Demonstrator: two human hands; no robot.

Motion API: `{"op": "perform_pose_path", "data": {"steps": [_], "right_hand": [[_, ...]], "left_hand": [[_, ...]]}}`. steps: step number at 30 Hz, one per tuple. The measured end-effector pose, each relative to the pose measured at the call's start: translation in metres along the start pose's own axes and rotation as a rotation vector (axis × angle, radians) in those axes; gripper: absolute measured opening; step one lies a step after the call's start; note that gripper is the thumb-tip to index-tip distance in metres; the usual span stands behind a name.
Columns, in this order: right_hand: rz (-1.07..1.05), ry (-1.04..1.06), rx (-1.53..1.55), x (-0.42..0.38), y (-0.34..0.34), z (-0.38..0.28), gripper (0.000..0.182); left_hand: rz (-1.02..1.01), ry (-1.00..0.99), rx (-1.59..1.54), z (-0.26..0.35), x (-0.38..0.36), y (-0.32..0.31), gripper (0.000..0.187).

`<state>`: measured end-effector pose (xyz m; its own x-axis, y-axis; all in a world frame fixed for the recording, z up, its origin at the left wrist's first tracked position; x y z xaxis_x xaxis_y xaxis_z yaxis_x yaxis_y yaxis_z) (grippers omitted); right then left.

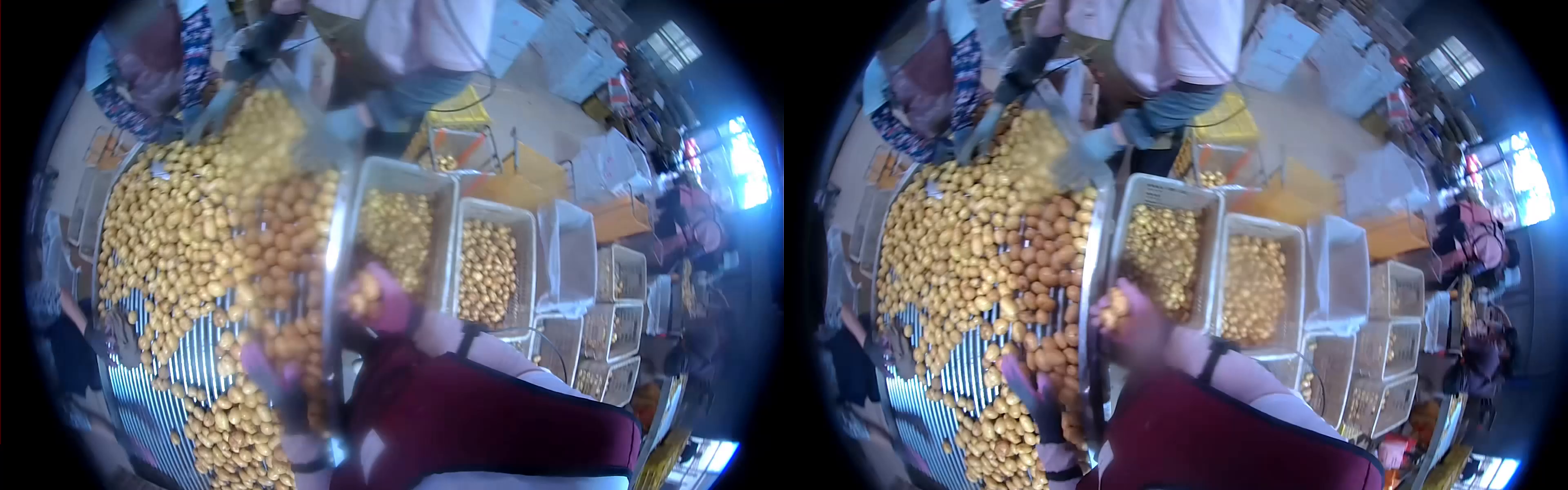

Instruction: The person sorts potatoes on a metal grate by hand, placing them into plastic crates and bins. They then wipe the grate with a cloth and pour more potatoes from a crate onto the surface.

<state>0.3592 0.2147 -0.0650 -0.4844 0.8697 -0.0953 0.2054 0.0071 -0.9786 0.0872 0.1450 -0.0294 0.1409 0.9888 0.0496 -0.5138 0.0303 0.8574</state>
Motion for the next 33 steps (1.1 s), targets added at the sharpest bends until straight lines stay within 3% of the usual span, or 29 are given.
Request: {"op": "perform_pose_path", "data": {"steps": [1, 3, 4, 5, 8, 11, 15, 16, 18, 19, 22, 23, 24, 25, 26, 29, 33], "right_hand": [[-0.012, 0.088, 0.058, -0.03, 0.005, -0.019, 0.03], [0.385, 0.112, 0.07, -0.093, 0.045, -0.051, 0.044], [0.365, 0.163, 0.051, -0.131, 0.068, -0.066, 0.038], [0.344, 0.209, 0.034, -0.169, 0.099, -0.078, 0.033], [0.829, 0.374, -0.519, -0.272, 0.171, -0.09, 0.022], [0.99, 0.233, -1.071, -0.284, 0.168, -0.09, 0.029], [0.832, 0.154, -1.566, -0.158, 0.096, -0.028, 0.033], [0.767, 0.235, -1.681, -0.118, 0.0, -0.001, 0.045], [0.171, 0.129, -1.882, -0.06, -0.004, 0.038, 0.057], [-0.087, 0.112, -1.966, -0.038, -0.009, 0.06, 0.062], [-0.524, 0.15, -2.238, 0.001, -0.035, 0.146, 0.066], [-0.653, 0.093, -2.214, 0.011, -0.045, 0.165, 0.065], [-0.8, 0.032, -2.185, 0.017, -0.055, 0.183, 0.064], [-0.84, 0.048, -2.155, 0.019, -0.067, 0.198, 0.064], [-0.868, 0.062, -2.138, 0.021, -0.078, 0.206, 0.064], [-1.05, 0.013, -2.18, 0.035, -0.078, 0.21, 0.061], [-1.168, 0.044, -2.316, 0.064, -0.081, 0.211, 0.056]], "left_hand": [[-0.059, 0.055, -0.008, -0.008, -0.021, 0.003, 0.07], [-0.03, 0.163, -0.108, -0.016, -0.07, 0.015, 0.071], [0.076, 0.109, -0.127, -0.024, -0.097, 0.02, 0.073], [0.022, 0.186, 0.034, -0.03, -0.124, 0.029, 0.075], [0.021, 0.301, 0.395, -0.056, -0.206, 0.047, 0.086], [0.056, 0.391, 0.413, -0.064, -0.24, 0.043, 0.087], [0.067, 0.325, 0.364, -0.065, -0.234, 0.026, 0.09], [0.07, 0.279, 0.332, -0.066, -0.226, 0.019, 0.091], [0.064, 0.185, 0.161, -0.062, -0.2, 0.01, 0.093], [0.067, 0.282, -0.183, -0.049, -0.175, 0.007, 0.091], [0.21, 0.192, 0.085, -0.065, -0.101, -0.004, 0.066], [0.342, 0.308, -0.424, -0.063, -0.072, -0.005, 0.061], [0.35, 0.241, -0.415, -0.086, -0.065, -0.017, 0.065], [0.356, 0.174, -0.405, -0.108, -0.059, -0.028, 0.068], [0.257, 0.156, 0.011, -0.081, -0.047, 0.008, 0.068], [0.242, 0.47, -0.188, -0.07, -0.084, 0.058, 0.057], [0.522, 0.744, 0.053, -0.092, -0.216, 0.085, 0.055]]}}
Point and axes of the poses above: each hand's wrist, its own x-axis towards the middle knuckle, its own y-axis out of the back of the hand, z = x × y, the point moved 4 cm from there along x, towards the middle knuckle, and after that the axes turned 15 degrees about -z, right-handed, at the moved point
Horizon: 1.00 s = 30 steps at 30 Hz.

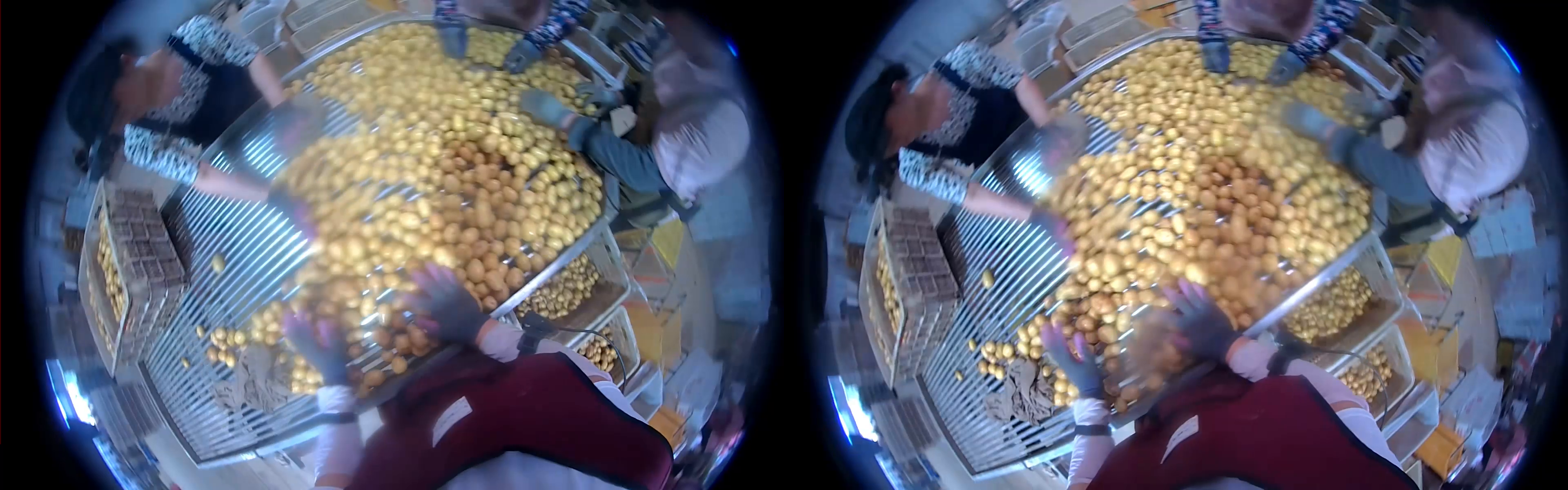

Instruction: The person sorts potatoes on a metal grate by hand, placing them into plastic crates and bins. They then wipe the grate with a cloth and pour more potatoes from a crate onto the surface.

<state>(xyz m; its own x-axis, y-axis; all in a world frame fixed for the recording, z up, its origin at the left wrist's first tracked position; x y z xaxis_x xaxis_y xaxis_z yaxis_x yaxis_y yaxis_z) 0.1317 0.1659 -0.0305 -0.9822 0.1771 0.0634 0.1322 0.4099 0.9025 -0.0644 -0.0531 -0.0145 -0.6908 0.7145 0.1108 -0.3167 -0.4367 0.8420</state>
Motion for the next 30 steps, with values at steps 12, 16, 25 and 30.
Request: {"op": "perform_pose_path", "data": {"steps": [12, 16, 25, 30], "right_hand": [[0.169, -0.322, -0.164, 0.071, 0.032, 0.228, 0.067], [0.512, -0.648, -0.344, 0.101, 0.042, 0.206, 0.069], [-0.017, 0.221, 0.267, 0.152, -0.057, -0.036, 0.04], [-0.269, 0.144, 0.176, 0.18, -0.098, -0.021, 0.036]], "left_hand": [[0.033, 0.36, 0.45, -0.077, -0.016, -0.035, 0.069], [-0.047, 0.355, 0.388, -0.06, 0.008, -0.068, 0.076], [-0.073, 0.086, -0.004, -0.028, 0.072, -0.021, 0.041], [-0.136, -0.17, 0.122, -0.043, 0.102, -0.041, 0.039]]}}
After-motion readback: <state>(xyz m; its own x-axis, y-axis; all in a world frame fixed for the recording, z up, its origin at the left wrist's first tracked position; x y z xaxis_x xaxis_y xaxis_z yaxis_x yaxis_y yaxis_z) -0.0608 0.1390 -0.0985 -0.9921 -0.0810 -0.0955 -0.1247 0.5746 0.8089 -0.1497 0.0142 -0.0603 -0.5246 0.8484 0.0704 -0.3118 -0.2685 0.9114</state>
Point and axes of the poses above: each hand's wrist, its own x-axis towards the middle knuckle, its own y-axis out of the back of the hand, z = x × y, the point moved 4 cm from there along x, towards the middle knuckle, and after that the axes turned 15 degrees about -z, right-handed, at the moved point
